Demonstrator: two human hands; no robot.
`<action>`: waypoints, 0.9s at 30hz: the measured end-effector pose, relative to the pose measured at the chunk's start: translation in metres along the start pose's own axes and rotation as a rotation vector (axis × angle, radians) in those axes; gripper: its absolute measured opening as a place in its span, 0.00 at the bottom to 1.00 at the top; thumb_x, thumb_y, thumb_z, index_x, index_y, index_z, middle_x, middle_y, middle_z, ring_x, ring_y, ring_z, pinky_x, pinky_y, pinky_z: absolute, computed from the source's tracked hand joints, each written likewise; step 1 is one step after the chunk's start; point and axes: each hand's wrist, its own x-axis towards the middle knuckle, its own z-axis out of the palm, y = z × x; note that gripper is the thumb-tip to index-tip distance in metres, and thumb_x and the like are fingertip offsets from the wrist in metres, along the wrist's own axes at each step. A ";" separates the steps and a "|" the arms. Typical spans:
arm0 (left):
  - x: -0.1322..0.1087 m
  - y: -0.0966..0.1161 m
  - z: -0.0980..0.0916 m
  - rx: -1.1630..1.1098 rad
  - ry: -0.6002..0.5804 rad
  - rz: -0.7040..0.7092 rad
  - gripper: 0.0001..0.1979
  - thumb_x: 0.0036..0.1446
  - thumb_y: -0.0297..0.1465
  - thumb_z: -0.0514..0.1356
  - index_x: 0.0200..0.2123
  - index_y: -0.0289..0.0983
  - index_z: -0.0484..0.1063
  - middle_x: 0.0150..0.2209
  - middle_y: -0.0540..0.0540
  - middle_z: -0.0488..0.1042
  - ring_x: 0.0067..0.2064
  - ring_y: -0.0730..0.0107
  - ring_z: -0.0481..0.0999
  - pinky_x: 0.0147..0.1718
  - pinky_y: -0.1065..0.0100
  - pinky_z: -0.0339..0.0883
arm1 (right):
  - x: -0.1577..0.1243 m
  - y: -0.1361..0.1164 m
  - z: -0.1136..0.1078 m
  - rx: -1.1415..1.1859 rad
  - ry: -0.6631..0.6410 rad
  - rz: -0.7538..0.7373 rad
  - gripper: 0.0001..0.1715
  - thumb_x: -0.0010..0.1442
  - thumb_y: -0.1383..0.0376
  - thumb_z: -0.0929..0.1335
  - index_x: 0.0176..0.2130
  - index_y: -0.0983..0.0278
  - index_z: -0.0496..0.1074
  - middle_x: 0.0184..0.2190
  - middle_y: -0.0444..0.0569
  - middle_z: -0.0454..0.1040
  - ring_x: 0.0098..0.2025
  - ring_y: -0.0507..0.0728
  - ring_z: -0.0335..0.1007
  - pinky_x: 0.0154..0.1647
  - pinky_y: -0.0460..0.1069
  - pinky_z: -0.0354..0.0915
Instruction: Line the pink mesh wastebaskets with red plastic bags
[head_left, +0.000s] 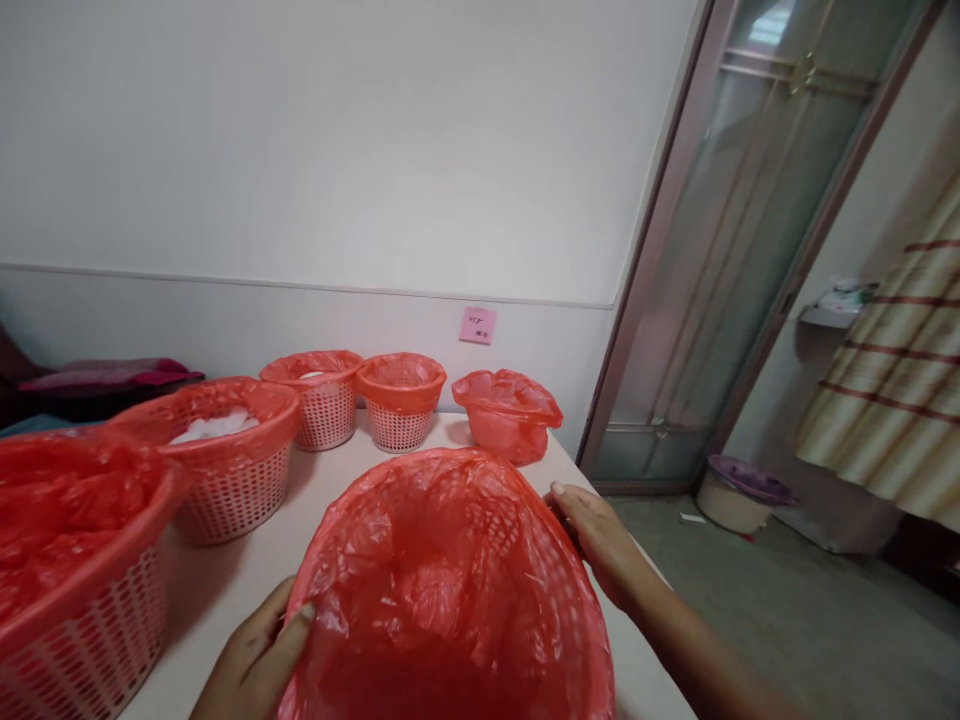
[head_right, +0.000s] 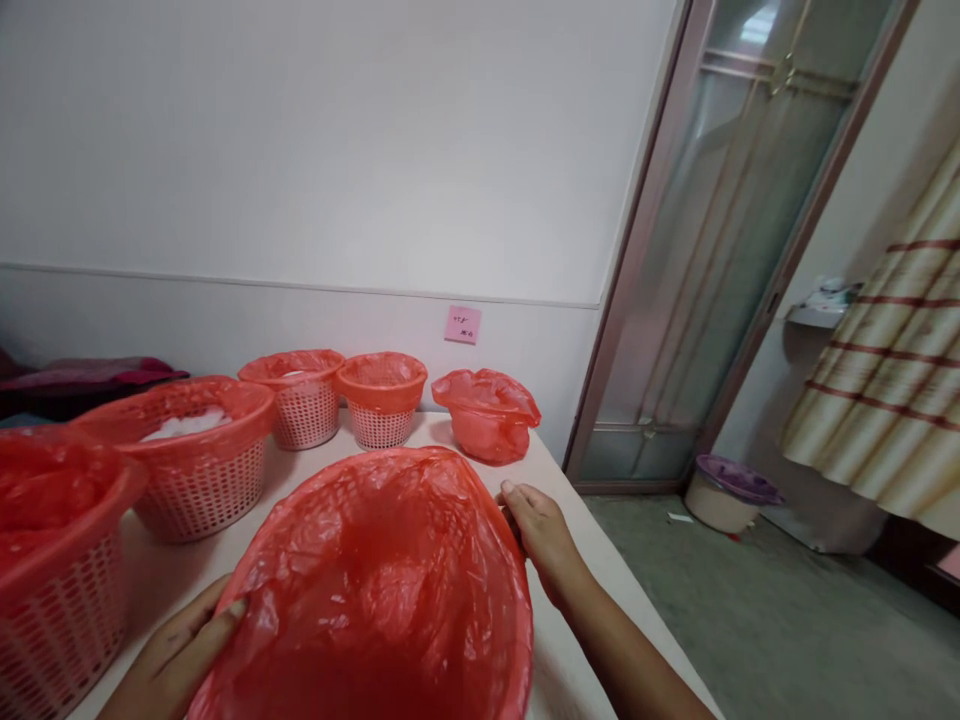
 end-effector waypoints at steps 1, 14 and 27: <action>0.000 0.002 0.001 0.000 0.018 0.001 0.21 0.50 0.48 0.63 0.44 0.44 0.76 0.43 0.50 0.81 0.49 0.56 0.75 0.42 0.71 0.71 | -0.001 -0.001 -0.001 -0.052 0.015 -0.029 0.26 0.54 0.42 0.64 0.26 0.62 0.64 0.19 0.38 0.59 0.22 0.50 0.53 0.24 0.47 0.50; 0.010 -0.013 -0.009 0.056 0.044 -0.031 0.27 0.48 0.54 0.62 0.45 0.43 0.78 0.48 0.46 0.80 0.62 0.46 0.66 0.51 0.62 0.72 | -0.009 0.004 -0.010 -0.122 0.105 -0.068 0.17 0.49 0.51 0.65 0.23 0.61 0.62 0.17 0.38 0.60 0.20 0.49 0.53 0.22 0.46 0.49; 0.009 0.018 0.011 -0.101 0.073 -0.103 0.24 0.47 0.50 0.64 0.44 0.42 0.77 0.46 0.48 0.81 0.56 0.52 0.73 0.44 0.67 0.75 | -0.020 0.032 0.010 0.545 -0.205 0.207 0.20 0.55 0.49 0.71 0.33 0.63 0.72 0.28 0.48 0.78 0.29 0.55 0.74 0.32 0.50 0.69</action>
